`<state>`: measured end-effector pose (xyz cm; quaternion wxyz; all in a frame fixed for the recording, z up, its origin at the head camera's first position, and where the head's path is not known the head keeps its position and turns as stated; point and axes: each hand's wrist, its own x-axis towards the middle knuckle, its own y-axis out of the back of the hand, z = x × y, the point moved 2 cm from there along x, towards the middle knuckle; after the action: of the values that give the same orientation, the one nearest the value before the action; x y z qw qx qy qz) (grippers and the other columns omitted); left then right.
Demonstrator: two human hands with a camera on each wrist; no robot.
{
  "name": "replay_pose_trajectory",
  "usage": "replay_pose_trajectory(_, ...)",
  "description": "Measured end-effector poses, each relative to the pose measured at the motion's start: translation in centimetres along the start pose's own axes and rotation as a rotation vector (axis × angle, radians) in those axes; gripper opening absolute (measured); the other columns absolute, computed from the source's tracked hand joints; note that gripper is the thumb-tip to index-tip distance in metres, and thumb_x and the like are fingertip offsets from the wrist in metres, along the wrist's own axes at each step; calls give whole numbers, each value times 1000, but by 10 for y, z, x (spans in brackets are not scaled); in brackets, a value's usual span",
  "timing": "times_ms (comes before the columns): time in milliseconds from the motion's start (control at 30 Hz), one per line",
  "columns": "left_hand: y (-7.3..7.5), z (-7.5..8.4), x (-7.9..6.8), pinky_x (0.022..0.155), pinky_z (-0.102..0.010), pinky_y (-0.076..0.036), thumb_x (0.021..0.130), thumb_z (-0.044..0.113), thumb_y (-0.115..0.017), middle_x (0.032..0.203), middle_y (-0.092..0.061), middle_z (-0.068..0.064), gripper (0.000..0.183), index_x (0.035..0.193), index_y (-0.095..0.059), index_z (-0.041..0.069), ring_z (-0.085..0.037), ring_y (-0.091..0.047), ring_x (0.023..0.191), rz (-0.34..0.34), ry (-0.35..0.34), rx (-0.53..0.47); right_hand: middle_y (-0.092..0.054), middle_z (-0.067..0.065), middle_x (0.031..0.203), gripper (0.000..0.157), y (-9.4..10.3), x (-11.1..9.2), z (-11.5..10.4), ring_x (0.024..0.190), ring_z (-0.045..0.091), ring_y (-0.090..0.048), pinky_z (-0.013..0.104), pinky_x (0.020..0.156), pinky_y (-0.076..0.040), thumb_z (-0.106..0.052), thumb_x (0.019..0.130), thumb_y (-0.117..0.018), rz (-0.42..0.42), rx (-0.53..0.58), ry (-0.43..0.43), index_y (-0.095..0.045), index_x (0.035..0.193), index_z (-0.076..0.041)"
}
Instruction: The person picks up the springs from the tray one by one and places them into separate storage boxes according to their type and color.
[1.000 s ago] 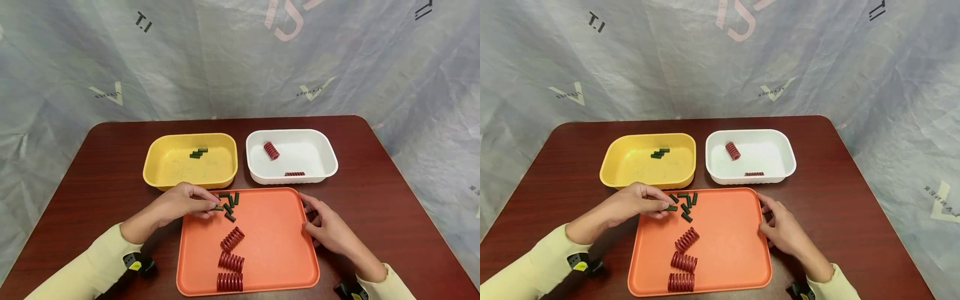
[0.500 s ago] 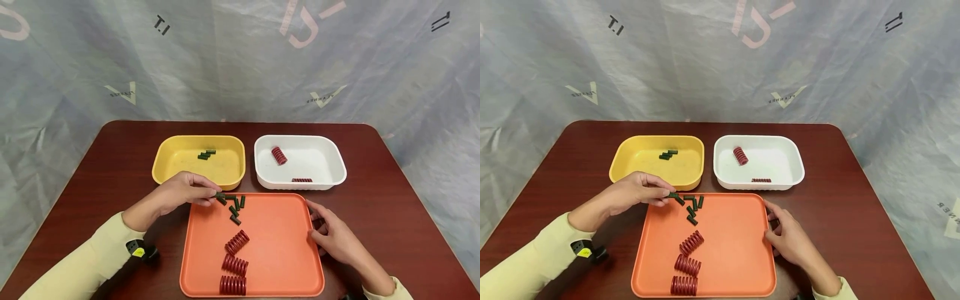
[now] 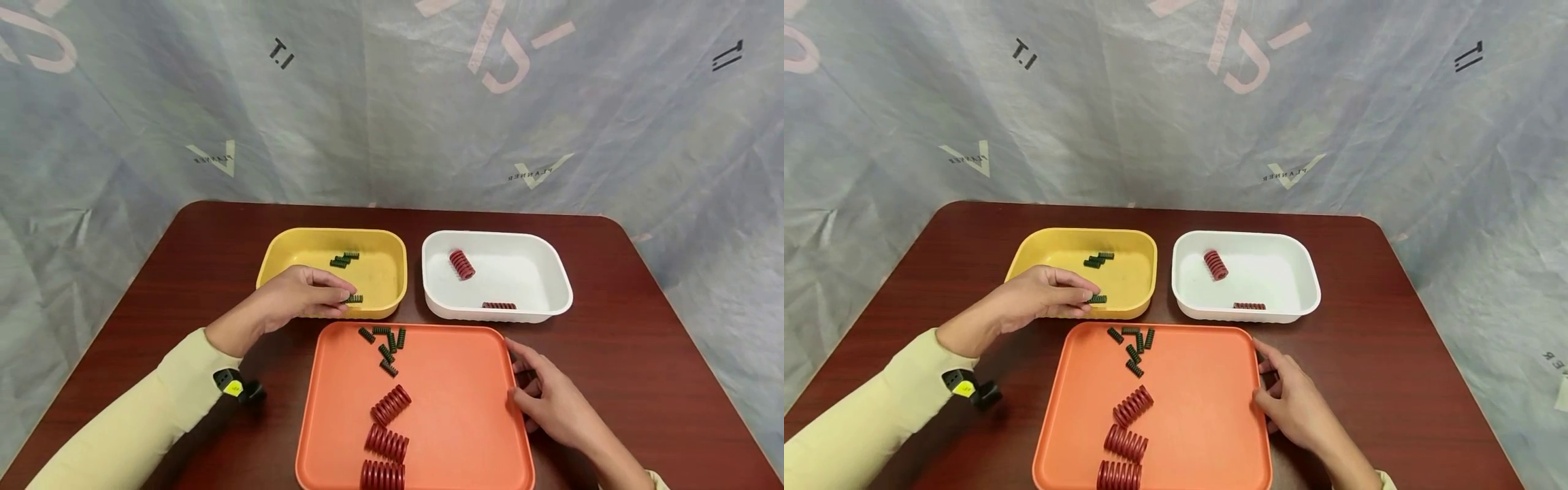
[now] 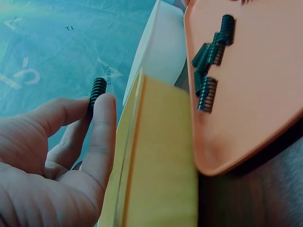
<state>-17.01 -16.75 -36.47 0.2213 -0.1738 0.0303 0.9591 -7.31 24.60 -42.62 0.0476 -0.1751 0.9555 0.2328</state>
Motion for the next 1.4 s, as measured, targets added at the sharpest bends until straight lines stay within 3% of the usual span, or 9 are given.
replay_pose_trajectory(333,19,9,18,97,-40,-57,103,-3,-60,122,-69,-14,36,136,-57,-16,-18,-74,96,34,57,-44,-54,24,120,77,0,0,1,70,21,-65,40,43,-59,9,92,-63,-6,10,-1,-33,160,-10)
replay_pose_trajectory(567,31,13,33,99,-40,-56,104,0,-60,113,-71,-9,35,135,-57,-16,-18,-74,94,65,76,-21,-53,25,120,77,0,0,1,71,21,-65,41,44,-59,9,92,-62,-15,20,-11,-33,160,-10)
replay_pose_trajectory(800,42,19,42,103,-40,-53,104,0,-58,138,-60,-22,37,138,-55,-15,-26,-71,110,56,113,20,-53,26,120,75,1,1,2,71,22,-66,41,44,-59,9,93,-62,-31,21,14,-31,160,-6)
replay_pose_trajectory(933,48,23,47,104,-41,-51,104,0,-60,142,-57,-26,38,138,-55,-14,-24,-72,106,60,132,46,-53,26,120,75,1,0,2,71,21,-67,41,43,-59,9,93,-62,-29,20,22,-31,160,-6)
replay_pose_trajectory(1200,59,28,58,96,-34,-57,104,1,-60,134,-62,-28,39,139,-55,-15,-21,-75,96,81,176,79,-53,26,121,75,1,0,0,71,22,-67,41,43,-59,9,93,-62,-23,30,10,-31,160,-6)
replay_pose_trajectory(1400,61,31,67,98,-35,-56,104,3,-61,131,-65,-25,39,139,-56,-12,-22,-74,100,74,208,136,-53,26,121,75,2,0,0,72,23,-67,41,45,-60,9,93,-61,-24,33,-4,-31,160,-6)
